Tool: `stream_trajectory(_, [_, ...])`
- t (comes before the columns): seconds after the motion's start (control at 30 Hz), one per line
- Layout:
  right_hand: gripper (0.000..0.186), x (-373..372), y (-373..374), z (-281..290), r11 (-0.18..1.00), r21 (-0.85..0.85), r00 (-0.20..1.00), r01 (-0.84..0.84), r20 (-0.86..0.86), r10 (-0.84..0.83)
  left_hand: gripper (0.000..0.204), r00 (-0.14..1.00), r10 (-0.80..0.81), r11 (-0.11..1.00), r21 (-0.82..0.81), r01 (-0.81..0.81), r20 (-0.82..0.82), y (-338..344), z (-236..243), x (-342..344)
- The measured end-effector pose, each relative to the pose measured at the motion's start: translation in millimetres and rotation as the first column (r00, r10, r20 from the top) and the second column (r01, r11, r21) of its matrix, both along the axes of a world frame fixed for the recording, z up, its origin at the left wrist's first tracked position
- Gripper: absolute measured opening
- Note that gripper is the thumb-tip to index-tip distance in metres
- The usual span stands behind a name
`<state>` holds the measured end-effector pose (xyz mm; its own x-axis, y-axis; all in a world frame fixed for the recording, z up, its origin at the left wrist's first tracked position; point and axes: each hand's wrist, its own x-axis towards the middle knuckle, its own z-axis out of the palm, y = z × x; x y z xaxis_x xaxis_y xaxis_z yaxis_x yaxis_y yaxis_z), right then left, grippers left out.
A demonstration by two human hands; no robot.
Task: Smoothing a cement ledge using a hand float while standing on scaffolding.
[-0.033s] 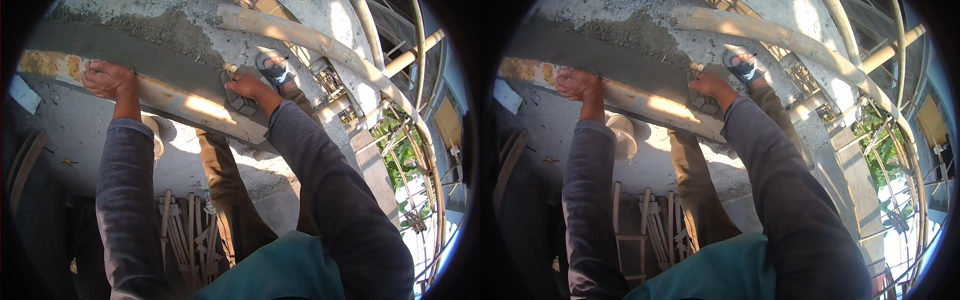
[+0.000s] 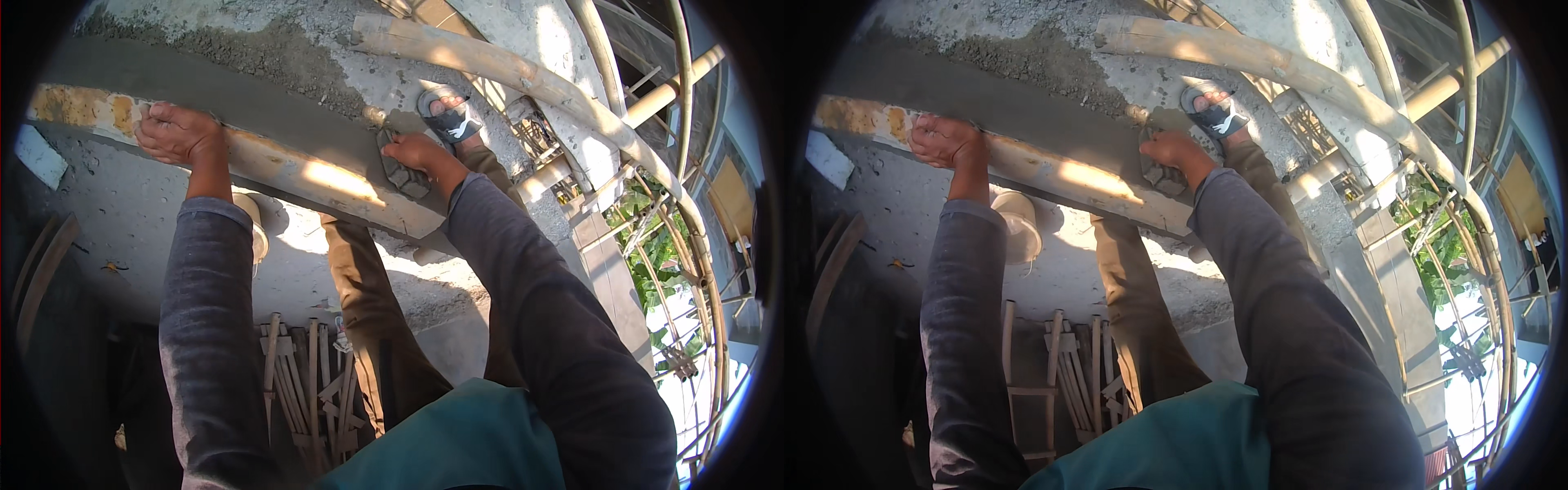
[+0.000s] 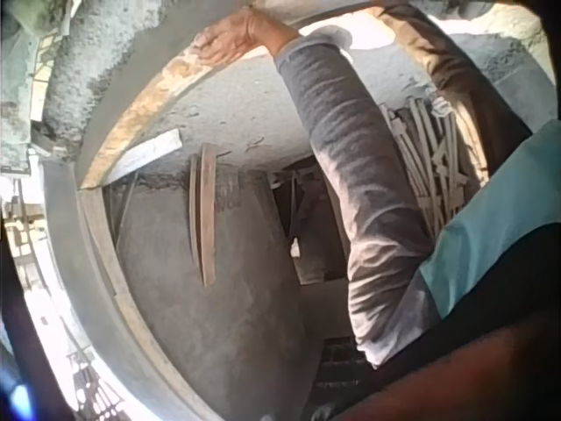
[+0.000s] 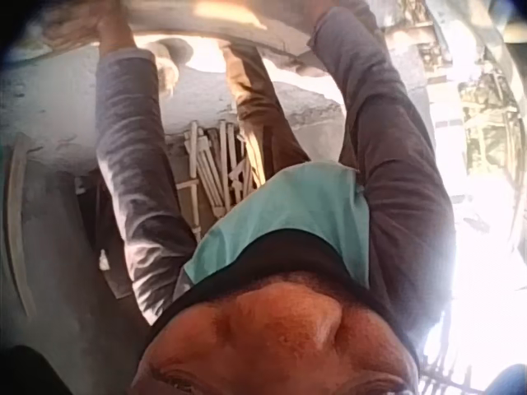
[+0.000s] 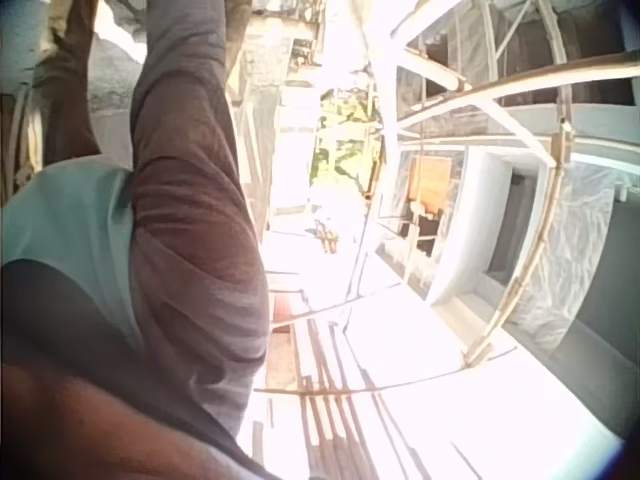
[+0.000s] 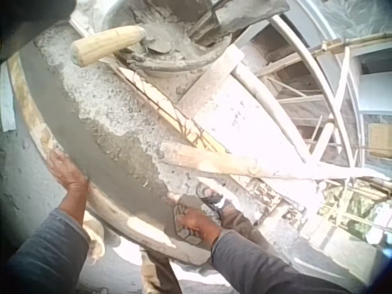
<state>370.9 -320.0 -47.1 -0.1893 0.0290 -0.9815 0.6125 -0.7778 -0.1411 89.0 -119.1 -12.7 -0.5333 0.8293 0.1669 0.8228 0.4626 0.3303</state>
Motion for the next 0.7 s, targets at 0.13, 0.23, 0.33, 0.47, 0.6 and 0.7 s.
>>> stream_trajectory(0.13, [0.068,29.5,-49.1,-4.7,0.937,-0.297,0.976,0.185,0.167,-0.14,0.048,1.0,-0.009,1.0,-0.024,0.009,-0.002,1.7,0.3,8.5])
stream_trajectory(0.23, [0.067,-4.0,-11.3,-8.5,0.948,0.022,0.949,0.316,-0.003,-0.316,0.049,1.0,-0.002,1.0,-0.022,0.001,-0.007,2.4,-3.8,5.4])
stream_trajectory(0.33, [0.071,-14.7,18.0,-2.7,0.934,0.143,0.944,0.328,-0.093,-0.318,0.05,1.0,-0.004,0.999,-0.041,0.004,0.003,3.6,-2.1,3.3])
stream_trajectory(0.47, [0.073,12.6,-24.6,0.5,0.988,0.101,0.991,0.121,0.039,-0.125,0.051,1.0,-0.007,1.0,-0.03,0.007,0.011,2.0,-4.1,5.2])
stream_trajectory(0.6, [0.072,35.3,-71.2,29.5,1.0,0.002,0.984,0.014,0.18,-0.014,0.051,0.999,-0.025,0.999,-0.028,0.024,-0.035,1.6,-6.3,1.7])
stream_trajectory(0.7, [0.071,21.0,-61.1,40.5,0.995,0.009,0.969,0.104,0.223,-0.103,0.051,0.999,-0.025,1.0,-0.011,0.024,-0.041,4.5,-7.6,3.6])
